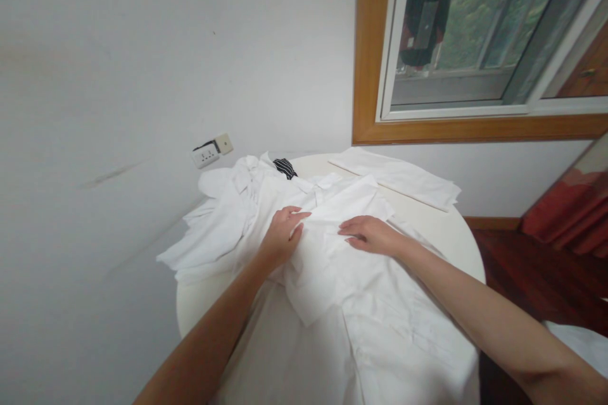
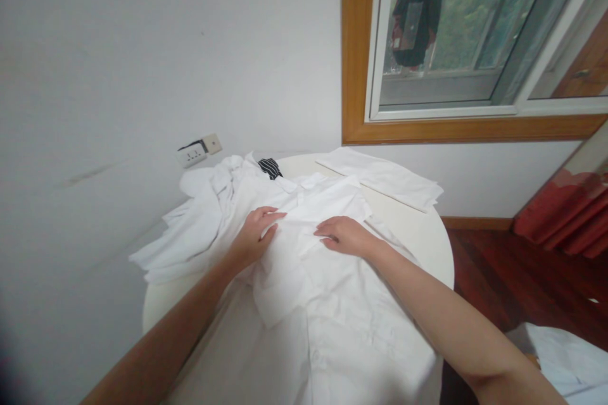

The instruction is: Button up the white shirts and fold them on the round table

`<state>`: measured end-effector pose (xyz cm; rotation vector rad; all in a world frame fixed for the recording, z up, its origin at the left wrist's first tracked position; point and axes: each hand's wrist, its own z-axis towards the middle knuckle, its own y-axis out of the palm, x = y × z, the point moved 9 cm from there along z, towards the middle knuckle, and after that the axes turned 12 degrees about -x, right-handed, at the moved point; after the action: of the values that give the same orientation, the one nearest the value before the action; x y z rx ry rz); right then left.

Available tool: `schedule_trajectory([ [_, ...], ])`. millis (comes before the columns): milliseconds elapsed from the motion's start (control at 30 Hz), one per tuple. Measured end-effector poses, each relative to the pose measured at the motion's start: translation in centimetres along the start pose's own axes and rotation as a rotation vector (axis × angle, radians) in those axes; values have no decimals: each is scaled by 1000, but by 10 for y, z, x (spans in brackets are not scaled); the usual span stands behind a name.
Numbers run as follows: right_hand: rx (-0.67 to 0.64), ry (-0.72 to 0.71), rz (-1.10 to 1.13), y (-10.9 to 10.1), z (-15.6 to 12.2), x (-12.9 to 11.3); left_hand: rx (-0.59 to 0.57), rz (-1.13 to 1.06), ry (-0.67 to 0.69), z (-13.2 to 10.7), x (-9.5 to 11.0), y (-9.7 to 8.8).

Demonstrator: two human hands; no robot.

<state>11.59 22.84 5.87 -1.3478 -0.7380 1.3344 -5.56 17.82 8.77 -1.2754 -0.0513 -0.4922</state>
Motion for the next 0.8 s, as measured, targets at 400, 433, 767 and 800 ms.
schedule_trajectory([
  [400,28,78,-1,-6,0,0,-136,-215,169,-1,10,-8],
  [433,44,92,-2,-9,-1,1,-128,-297,148,-1,5,-10],
  [767,97,239,154,-36,-20,33,-280,-525,-35,-5,-14,-6],
  [800,34,233,178,-32,-20,32,-314,-470,-50,-5,-15,-4],
])
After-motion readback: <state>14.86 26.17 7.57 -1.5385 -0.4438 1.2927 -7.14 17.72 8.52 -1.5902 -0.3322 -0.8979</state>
